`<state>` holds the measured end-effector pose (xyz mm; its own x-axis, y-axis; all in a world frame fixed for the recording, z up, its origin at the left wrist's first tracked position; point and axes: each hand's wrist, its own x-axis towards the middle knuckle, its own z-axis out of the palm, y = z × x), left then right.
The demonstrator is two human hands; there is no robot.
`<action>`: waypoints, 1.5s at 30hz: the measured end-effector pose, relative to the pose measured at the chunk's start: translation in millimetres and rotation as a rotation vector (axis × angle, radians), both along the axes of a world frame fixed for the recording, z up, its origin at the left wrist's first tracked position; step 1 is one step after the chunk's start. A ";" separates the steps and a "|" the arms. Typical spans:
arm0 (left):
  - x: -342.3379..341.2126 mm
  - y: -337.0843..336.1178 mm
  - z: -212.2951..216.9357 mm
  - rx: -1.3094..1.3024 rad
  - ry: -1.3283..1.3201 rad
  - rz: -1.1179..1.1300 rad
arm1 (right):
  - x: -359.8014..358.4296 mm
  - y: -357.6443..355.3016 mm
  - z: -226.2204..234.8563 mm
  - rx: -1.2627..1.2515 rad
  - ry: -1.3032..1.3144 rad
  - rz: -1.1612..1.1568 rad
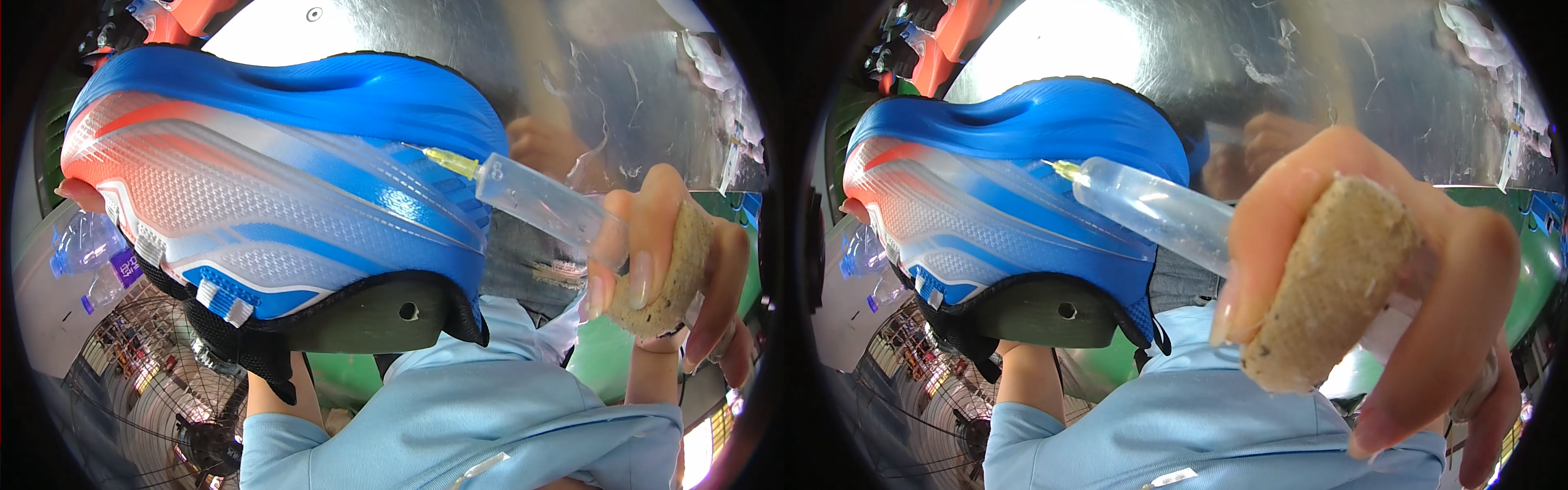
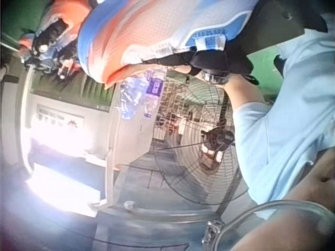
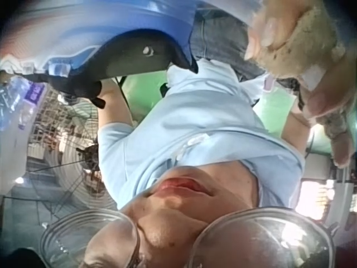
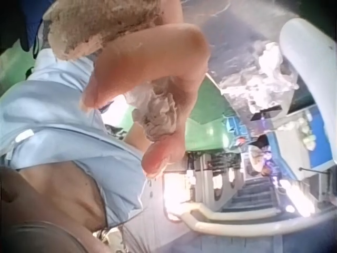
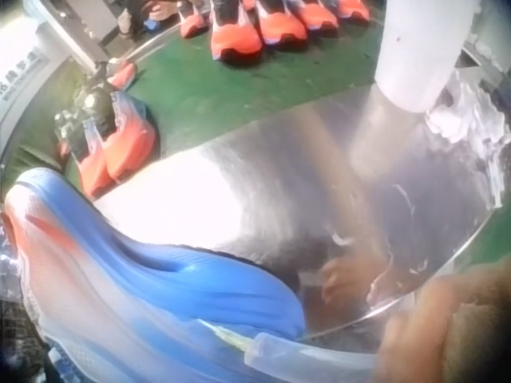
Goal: Applying adhesive or filler to the seams of a shoe using a syringe.
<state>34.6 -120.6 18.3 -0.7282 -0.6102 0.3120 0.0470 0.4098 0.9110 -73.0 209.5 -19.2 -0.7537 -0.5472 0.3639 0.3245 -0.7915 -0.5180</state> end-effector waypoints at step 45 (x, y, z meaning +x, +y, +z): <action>70.7 23.0 -40.1 0.967 -0.567 -0.500 | 57.8 -27.5 22.2 0.581 -0.125 -0.416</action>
<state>105.2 -97.6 -21.8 -0.8338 -0.0289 -0.5513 -0.4970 -0.3956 0.7723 -15.2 182.0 3.0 -0.9587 -0.2845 -0.0007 0.1403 -0.4707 -0.8711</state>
